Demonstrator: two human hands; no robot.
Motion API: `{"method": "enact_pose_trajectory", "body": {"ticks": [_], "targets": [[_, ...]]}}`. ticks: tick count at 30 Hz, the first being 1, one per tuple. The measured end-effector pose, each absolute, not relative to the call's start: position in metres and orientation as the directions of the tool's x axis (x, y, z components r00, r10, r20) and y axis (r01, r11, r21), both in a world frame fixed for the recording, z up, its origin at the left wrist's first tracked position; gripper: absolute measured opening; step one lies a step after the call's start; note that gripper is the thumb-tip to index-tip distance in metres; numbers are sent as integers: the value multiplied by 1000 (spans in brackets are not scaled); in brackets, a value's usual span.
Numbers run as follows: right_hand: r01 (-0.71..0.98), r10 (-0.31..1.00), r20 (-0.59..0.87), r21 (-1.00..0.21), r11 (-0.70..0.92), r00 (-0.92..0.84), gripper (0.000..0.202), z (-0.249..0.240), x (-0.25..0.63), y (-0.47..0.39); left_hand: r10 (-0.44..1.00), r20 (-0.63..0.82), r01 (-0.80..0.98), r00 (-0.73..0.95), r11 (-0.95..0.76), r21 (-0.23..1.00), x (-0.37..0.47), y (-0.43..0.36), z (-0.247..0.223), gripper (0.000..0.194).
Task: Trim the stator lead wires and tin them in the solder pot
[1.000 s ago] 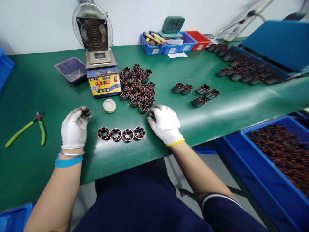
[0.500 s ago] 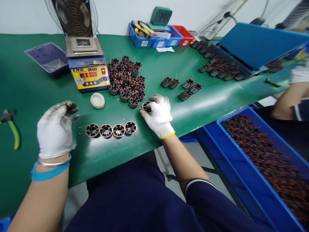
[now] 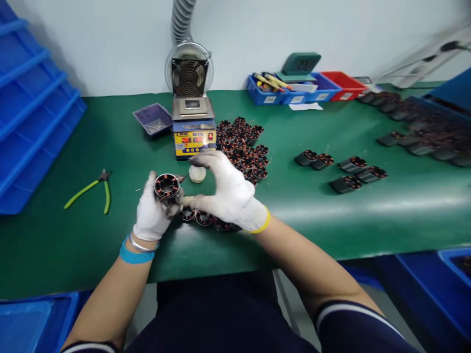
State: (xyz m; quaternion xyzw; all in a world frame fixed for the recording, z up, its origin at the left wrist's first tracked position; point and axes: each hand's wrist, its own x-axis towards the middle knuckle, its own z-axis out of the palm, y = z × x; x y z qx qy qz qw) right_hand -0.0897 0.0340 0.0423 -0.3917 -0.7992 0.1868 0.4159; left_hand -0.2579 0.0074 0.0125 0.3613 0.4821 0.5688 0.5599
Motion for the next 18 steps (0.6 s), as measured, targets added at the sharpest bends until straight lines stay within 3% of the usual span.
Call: {"method": "enact_pose_trajectory", "body": {"ticks": [2, 4, 11, 14, 16, 18], "targets": [[477, 905, 320, -772, 420, -279, 59, 42, -82, 35, 979, -206, -411, 3, 189, 892, -261, 7, 15, 55], [448, 937, 174, -842, 301, -303, 55, 46, -80, 36, 968, -245, -494, 51, 237, 836, -262, 6, 16, 53], [284, 911, 166, -916, 285, -377, 25, 54, -95, 43, 958, -275, -538, 79, 273, 798, -261, 7, 15, 49], [324, 845, 335, -814, 483, -416, 17, 60, -94, 47, 961, -245, -558, 124, 272, 784, -264, 5, 19, 32], [375, 759, 449, -677, 633, -471, 13, 71, -94, 47, 984, -172, -617, 42, 161, 770, -268, 3, 21, 17], [413, 657, 507, -517, 750, -558, 10, 87, -95, 44, 989, -98, -664, -109, 1, 747, -272, 2, 21, 25]]}}
